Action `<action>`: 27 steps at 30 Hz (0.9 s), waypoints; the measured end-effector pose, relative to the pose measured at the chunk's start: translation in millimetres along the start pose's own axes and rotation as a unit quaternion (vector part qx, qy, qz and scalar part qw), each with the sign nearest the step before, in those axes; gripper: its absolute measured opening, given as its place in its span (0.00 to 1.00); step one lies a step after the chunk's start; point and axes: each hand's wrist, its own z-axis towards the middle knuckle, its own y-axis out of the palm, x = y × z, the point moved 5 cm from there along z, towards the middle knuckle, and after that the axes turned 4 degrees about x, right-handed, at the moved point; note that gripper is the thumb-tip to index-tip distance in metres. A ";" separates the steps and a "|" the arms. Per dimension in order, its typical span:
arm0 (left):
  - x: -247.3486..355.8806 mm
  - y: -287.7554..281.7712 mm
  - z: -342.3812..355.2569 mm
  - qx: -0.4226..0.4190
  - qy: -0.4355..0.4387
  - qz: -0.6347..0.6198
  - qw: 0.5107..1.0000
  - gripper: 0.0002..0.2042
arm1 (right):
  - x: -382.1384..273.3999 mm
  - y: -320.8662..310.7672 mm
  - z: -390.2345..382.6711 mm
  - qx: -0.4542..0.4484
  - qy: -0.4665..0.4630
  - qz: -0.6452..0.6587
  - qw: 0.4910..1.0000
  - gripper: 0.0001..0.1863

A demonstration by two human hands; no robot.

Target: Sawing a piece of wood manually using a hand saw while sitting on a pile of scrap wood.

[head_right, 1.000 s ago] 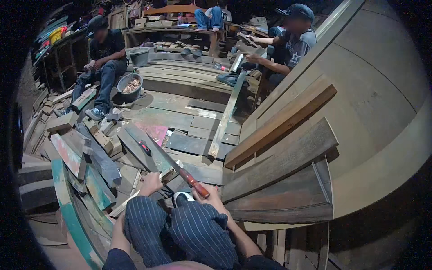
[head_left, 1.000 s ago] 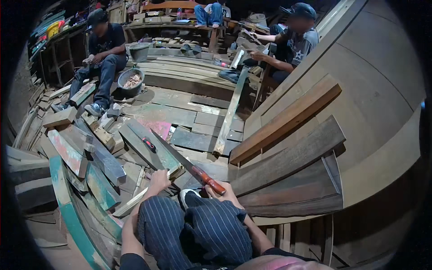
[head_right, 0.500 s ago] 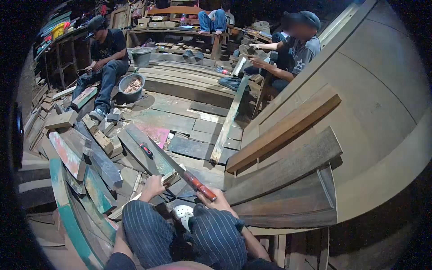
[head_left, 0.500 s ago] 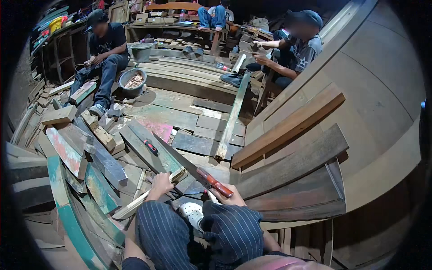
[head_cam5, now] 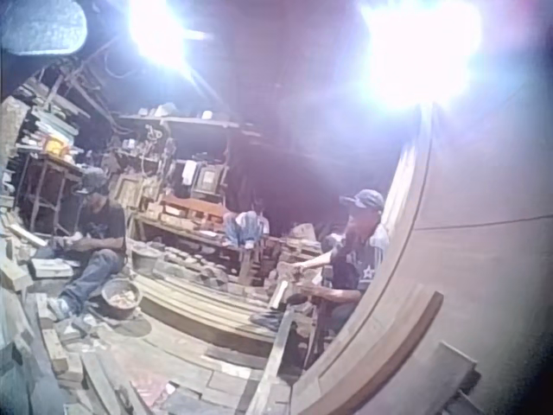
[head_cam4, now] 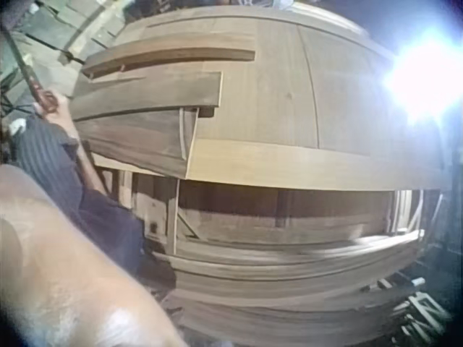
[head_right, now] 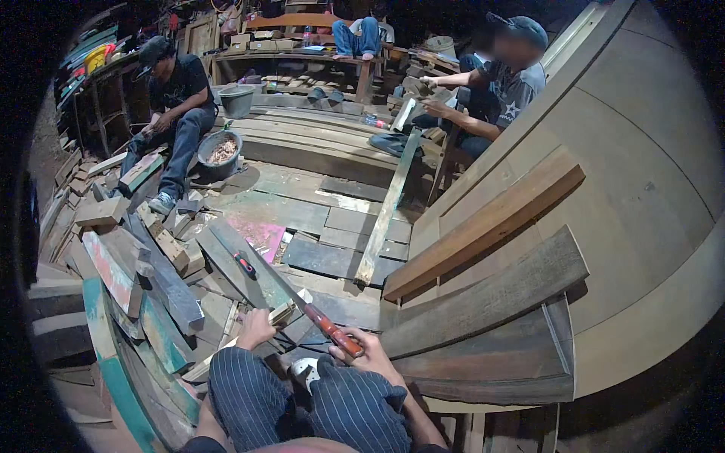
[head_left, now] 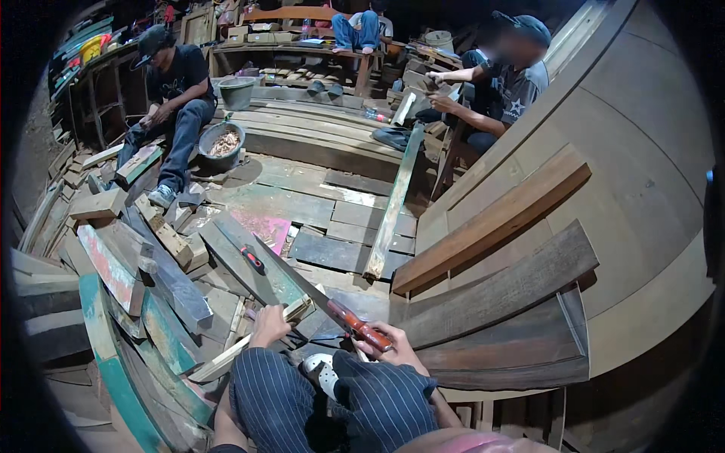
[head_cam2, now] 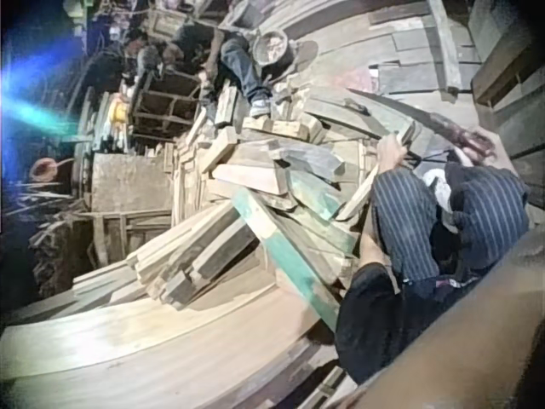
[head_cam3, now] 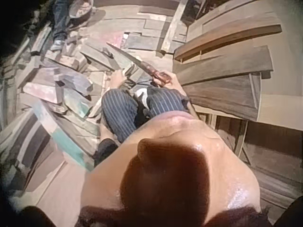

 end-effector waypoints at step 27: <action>1.5 16.5 -12.6 0.073 0.051 0.038 0.995 0.17 | 13.9 -7.1 -5.0 0.056 -0.045 -0.029 0.997 0.09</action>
